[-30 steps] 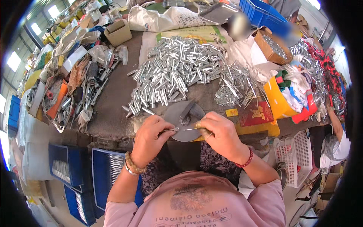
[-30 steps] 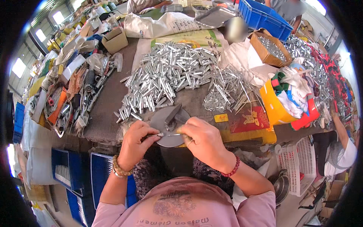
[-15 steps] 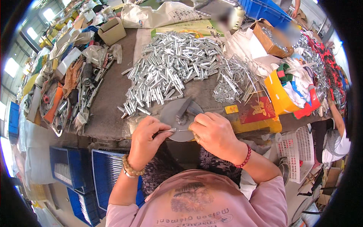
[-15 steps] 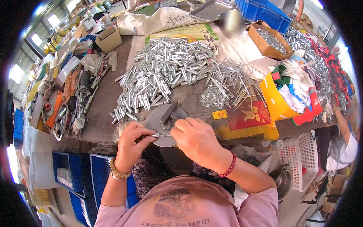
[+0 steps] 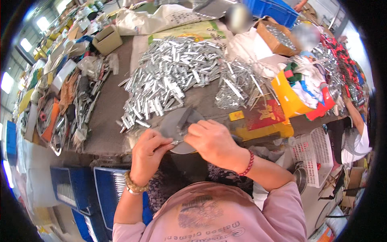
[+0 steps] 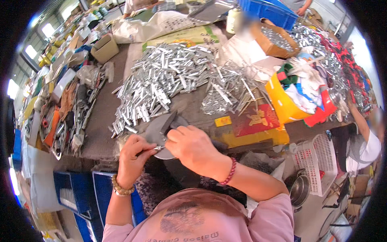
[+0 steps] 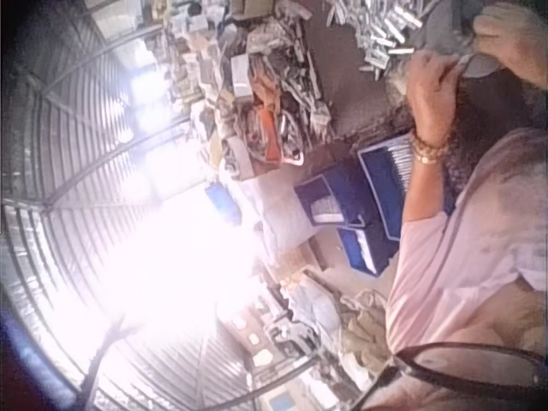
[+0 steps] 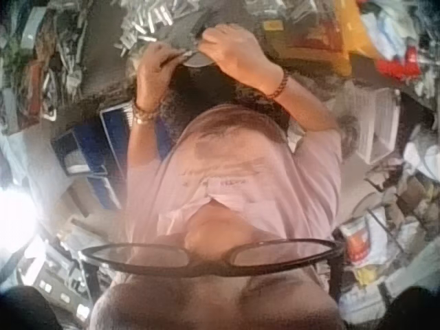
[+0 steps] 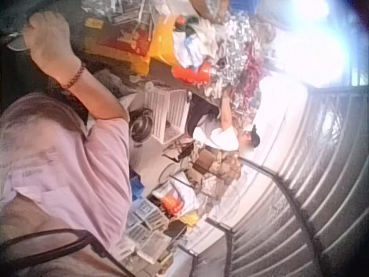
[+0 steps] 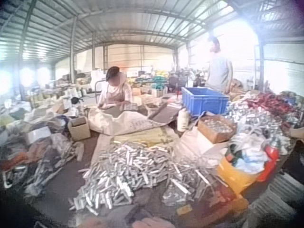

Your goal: The person is seen assembling metal parts and placing them in a blue tray.

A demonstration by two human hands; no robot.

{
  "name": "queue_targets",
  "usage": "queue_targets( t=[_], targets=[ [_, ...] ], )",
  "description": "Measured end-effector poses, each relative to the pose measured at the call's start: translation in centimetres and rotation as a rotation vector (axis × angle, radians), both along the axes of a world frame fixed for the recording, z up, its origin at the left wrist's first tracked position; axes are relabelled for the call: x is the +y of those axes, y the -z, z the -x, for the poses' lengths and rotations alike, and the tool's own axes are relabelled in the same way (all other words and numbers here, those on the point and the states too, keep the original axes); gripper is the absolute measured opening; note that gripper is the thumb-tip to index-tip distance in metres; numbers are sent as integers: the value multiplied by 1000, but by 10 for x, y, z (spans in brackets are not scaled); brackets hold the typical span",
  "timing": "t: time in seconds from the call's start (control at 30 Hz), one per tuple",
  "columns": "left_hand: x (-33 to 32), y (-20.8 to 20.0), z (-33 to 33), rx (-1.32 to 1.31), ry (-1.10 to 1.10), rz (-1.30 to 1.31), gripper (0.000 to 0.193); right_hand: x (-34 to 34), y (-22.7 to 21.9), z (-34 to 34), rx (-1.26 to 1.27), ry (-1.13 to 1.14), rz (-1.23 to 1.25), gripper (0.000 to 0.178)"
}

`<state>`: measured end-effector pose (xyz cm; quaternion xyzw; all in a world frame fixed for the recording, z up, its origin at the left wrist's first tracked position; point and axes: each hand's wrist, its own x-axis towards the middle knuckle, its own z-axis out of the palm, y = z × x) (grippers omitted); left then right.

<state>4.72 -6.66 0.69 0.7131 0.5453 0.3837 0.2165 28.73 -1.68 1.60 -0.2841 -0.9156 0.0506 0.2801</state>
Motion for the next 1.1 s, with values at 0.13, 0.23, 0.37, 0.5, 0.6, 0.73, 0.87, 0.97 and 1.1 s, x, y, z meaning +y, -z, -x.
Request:
queue_targets(
  t=[0.13, 0.23, 0.37, 0.5, 0.6, 0.73, 0.87, 0.97, 1.1],
  targets=[
    [-2, -2, 1, -8, -19, 22, 19, 2, -4, -10, 87, 112, -7, 6],
    [-4, -6, -2, -6, -45, 39, 19, 29, 0, -50, 163, 360, 12, 13],
    [1, -5, -4, 26, -35, -30, 17, 45, 0, -76, 93, 446, -19, 23],
    [-1, -5, -5, 43, -37, -62, 16, 49, 4, -67, 8, 370, -86, 10],
    [1, -6, -8, 45, -40, -69, 16, 60, 10, -62, -40, 293, -154, 8],
    [-6, -4, -6, 33, -52, -34, 16, 60, 18, -56, -115, 314, -164, 8],
    [-7, -2, -5, 22, -60, -34, 16, 54, 11, -61, -41, 325, -109, 11],
    [-8, -3, -5, 33, -62, -36, 16, 53, 10, -65, 0, 336, -53, 15],
    [-5, -6, -6, 21, -40, -57, 17, 56, 6, -73, 142, 386, 62, 14]
  ],
)
